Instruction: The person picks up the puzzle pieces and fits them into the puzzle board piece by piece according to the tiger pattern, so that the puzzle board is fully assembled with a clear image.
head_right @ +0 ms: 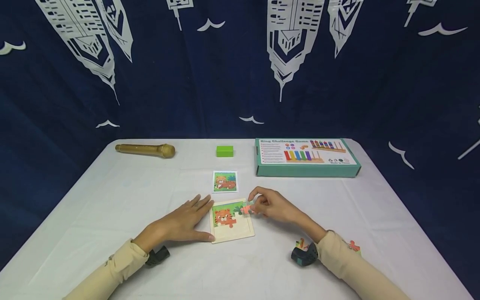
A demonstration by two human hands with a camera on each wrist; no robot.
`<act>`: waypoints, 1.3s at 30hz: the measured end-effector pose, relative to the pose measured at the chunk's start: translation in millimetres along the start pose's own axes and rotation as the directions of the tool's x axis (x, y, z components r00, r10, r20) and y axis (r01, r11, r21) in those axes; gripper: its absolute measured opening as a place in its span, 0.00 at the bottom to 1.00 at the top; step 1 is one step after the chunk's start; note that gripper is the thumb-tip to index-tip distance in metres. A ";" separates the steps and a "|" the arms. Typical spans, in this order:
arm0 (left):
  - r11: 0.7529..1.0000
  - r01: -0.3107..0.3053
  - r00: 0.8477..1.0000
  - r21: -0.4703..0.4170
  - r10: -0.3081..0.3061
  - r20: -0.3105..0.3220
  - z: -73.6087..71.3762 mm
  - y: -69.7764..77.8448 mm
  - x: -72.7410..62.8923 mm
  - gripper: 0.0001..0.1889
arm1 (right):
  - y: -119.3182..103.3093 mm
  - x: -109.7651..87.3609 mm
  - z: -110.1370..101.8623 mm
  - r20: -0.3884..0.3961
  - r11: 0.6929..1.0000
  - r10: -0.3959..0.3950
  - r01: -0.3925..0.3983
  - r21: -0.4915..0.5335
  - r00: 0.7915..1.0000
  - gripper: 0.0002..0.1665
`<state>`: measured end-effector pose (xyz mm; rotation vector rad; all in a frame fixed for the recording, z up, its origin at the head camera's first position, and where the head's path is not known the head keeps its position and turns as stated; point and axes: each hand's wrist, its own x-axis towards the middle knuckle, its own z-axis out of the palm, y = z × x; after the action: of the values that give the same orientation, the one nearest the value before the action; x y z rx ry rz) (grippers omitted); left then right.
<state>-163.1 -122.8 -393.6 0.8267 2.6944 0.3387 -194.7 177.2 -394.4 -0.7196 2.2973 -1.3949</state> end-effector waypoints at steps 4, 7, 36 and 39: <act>1.000 0.000 1.000 0.001 0.000 0.003 0.5 -0.3 0.0 0.55 | 0.1 4.6 6.8 0.028 0.999 0.029 -0.029 0.025 0.999 0.10; 1.000 -0.002 1.000 0.006 0.002 0.002 0.4 -0.4 0.4 0.55 | 1.7 7.1 10.7 0.042 0.999 0.040 -0.042 0.032 0.998 0.10; 1.000 -0.004 1.000 0.003 0.004 0.004 -0.6 -0.8 2.1 0.55 | -1.9 14.8 25.8 0.003 0.998 0.038 -0.038 -0.054 0.999 0.13; 1.000 -0.003 1.000 0.004 0.003 0.003 -0.5 -1.0 2.1 0.55 | -1.8 16.1 25.2 0.022 0.997 0.048 -0.046 -0.059 0.999 0.13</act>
<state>-165.4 -122.4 -393.8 0.8316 2.6924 0.3320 -193.6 149.1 -404.8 -0.6911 2.3298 -1.2965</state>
